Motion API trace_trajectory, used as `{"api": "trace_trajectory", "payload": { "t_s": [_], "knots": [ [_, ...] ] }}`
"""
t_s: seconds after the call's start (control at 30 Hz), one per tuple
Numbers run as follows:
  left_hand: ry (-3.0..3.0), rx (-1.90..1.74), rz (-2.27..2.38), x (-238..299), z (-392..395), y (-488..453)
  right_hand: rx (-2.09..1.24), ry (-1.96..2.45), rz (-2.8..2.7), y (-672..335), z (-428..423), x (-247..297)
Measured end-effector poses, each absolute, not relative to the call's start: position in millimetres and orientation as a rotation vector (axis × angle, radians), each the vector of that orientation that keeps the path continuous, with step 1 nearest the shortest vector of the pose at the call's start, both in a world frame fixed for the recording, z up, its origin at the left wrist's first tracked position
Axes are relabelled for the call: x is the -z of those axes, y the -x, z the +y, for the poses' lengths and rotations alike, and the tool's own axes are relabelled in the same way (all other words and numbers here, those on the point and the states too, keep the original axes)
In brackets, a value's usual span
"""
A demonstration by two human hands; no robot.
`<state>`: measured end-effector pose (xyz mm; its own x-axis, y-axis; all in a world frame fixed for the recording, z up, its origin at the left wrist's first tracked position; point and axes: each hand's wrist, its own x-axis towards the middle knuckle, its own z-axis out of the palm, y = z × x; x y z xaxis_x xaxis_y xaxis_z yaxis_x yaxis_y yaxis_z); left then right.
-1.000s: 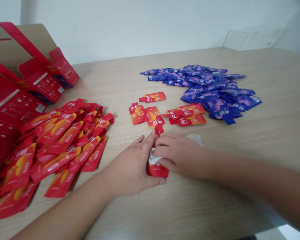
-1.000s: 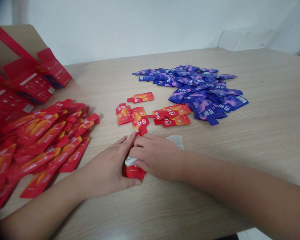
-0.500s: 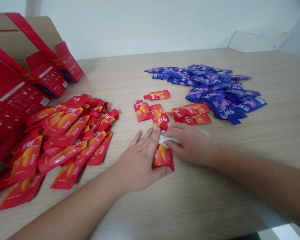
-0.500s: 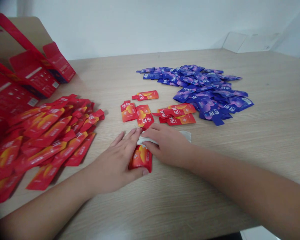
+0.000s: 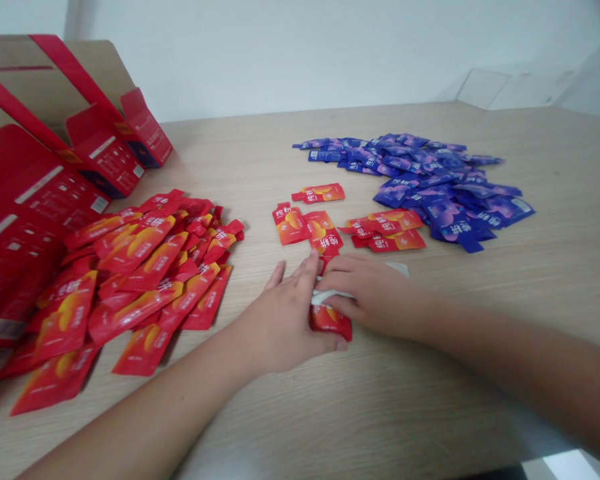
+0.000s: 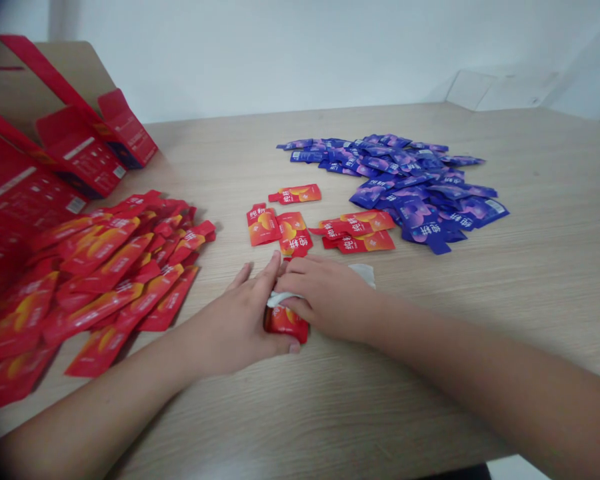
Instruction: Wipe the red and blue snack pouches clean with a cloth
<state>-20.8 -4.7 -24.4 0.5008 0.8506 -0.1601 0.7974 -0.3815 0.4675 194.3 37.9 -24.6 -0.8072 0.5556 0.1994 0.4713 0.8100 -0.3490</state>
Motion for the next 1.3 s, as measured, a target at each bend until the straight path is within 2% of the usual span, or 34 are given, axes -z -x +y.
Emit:
{"api": "trace_trajectory", "payload": {
  "t_s": [0.23,0.43,0.6,0.7,0.8,1.3],
  "knots": [
    [-2.244,-0.143,1.345,22,-6,27,-0.198,1.016,-2.593,-206,56,37],
    [-2.278,-0.287,1.333,20,-2,37,-0.227,1.176,-2.307,-214,60,41],
    [-2.366,-0.131,1.425,29,1,36,-0.344,0.893,-2.248,-217,46,33],
    [-2.381,-0.041,1.467,30,0,36,-0.555,0.628,-2.435,-213,32,24],
    [-2.383,0.007,1.484,29,0,37,-0.686,0.554,-2.668,-205,26,19],
    [-2.311,0.039,1.52,23,1,32,-0.278,1.022,-2.536,-205,75,40]
  ]
}}
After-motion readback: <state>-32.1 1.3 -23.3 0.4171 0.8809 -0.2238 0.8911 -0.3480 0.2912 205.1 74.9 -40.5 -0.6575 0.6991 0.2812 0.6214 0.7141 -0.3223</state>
